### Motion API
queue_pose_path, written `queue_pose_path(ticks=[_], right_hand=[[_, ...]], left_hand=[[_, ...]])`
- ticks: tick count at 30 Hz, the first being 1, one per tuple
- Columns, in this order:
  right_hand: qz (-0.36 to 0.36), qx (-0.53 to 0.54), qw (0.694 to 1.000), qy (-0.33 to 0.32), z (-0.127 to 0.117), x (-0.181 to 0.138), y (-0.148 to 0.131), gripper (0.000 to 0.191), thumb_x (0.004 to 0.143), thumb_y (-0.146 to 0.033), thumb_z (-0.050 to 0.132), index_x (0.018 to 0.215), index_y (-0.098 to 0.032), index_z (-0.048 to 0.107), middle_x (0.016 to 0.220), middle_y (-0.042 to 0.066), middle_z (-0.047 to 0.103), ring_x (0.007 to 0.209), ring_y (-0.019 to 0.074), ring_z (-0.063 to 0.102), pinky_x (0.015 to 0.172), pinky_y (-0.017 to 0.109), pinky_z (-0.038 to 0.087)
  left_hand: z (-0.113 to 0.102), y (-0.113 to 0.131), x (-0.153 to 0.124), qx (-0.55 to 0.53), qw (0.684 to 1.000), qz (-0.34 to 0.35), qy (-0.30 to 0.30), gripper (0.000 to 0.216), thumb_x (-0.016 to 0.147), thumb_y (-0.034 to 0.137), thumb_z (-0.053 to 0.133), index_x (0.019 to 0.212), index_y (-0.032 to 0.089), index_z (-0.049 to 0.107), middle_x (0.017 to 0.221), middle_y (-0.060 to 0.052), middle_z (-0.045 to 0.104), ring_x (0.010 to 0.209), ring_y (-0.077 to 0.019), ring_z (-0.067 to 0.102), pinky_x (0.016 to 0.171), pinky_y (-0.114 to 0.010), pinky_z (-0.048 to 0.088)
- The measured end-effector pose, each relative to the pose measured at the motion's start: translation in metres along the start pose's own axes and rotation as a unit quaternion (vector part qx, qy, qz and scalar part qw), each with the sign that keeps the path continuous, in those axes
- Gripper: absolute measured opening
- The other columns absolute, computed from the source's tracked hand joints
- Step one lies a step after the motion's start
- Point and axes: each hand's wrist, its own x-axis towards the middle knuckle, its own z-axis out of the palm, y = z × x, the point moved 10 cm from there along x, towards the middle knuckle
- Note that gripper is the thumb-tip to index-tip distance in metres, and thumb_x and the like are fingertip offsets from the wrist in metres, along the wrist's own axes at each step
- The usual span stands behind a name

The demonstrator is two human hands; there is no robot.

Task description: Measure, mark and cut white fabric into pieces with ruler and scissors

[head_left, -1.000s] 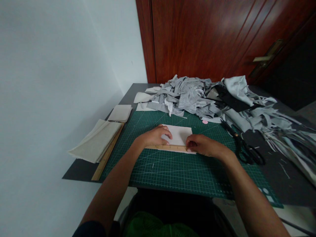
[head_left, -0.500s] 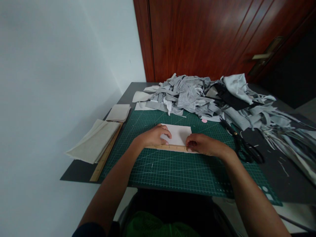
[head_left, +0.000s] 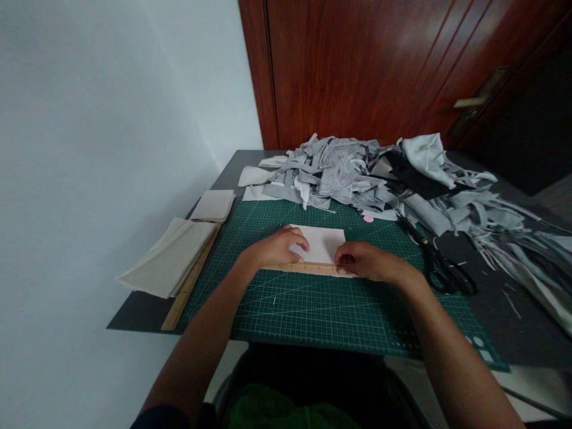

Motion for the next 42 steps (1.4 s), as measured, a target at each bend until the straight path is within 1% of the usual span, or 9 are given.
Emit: queue_pose_path(ticks=[9,18,23,26,32,37,42], right_hand=[[-0.005,-0.006,1.000,0.001,-0.0013,-0.0005,-0.0014,0.011,0.079,-0.023,0.063,0.085,-0.018,0.071,0.080,0.003,0.064,0.073,0.0175,0.055,0.066,0.027,0.039],[-0.010,-0.009,1.000,0.010,-0.0014,-0.0012,-0.0014,0.010,0.079,-0.021,0.063,0.084,-0.018,0.071,0.078,0.003,0.064,0.072,0.0174,0.056,0.065,0.027,0.039],[0.003,-0.010,1.000,0.010,-0.0006,-0.0006,0.0014,0.009,0.079,-0.018,0.063,0.083,-0.018,0.071,0.078,0.002,0.065,0.072,0.0165,0.055,0.064,0.025,0.039],[-0.006,-0.007,1.000,0.008,0.0007,0.0004,0.0029,0.010,0.080,-0.018,0.062,0.085,-0.018,0.071,0.079,0.002,0.065,0.071,0.0161,0.054,0.064,0.025,0.040],[-0.029,-0.009,1.000,0.000,0.0024,0.0008,0.0027,0.010,0.081,-0.021,0.061,0.085,-0.018,0.070,0.080,0.003,0.065,0.073,0.0171,0.055,0.065,0.027,0.039],[-0.019,-0.012,1.000,0.001,0.0025,-0.0001,0.0038,0.010,0.081,-0.025,0.063,0.086,-0.019,0.069,0.081,0.003,0.064,0.074,0.0172,0.055,0.066,0.027,0.040],[-0.012,-0.009,1.000,0.001,0.0026,-0.0009,0.0020,0.009,0.080,-0.025,0.063,0.085,-0.019,0.068,0.080,0.002,0.063,0.073,0.0174,0.054,0.065,0.028,0.039]], left_hand=[[-0.0010,0.0019,-0.0007,0.003,1.000,0.001,0.002,0.030,0.077,0.019,0.083,0.106,0.022,0.075,0.113,-0.005,0.063,0.123,-0.0250,0.052,0.111,-0.038,0.038],[-0.0011,0.0008,-0.0003,-0.003,1.000,0.005,0.004,0.030,0.076,0.019,0.084,0.105,0.022,0.075,0.111,-0.004,0.063,0.119,-0.0239,0.054,0.110,-0.037,0.037],[-0.0014,0.0020,-0.0009,0.001,1.000,0.002,0.001,0.029,0.077,0.020,0.084,0.105,0.022,0.075,0.113,-0.004,0.063,0.120,-0.0241,0.053,0.111,-0.038,0.037],[-0.0014,0.0026,-0.0011,0.001,1.000,-0.002,-0.001,0.029,0.077,0.019,0.083,0.105,0.022,0.075,0.113,-0.004,0.063,0.120,-0.0239,0.053,0.111,-0.037,0.037],[-0.0028,0.0044,-0.0023,-0.005,1.000,-0.006,-0.002,0.029,0.078,0.019,0.082,0.106,0.023,0.074,0.113,-0.004,0.063,0.121,-0.0238,0.052,0.109,-0.036,0.038],[-0.0021,0.0049,-0.0025,-0.002,1.000,-0.005,-0.007,0.029,0.079,0.020,0.082,0.107,0.023,0.074,0.114,-0.004,0.063,0.122,-0.0239,0.052,0.110,-0.037,0.036],[-0.0013,0.0043,-0.0019,0.009,1.000,-0.008,-0.009,0.030,0.079,0.020,0.082,0.108,0.023,0.074,0.116,-0.005,0.063,0.124,-0.0242,0.051,0.110,-0.036,0.037]])
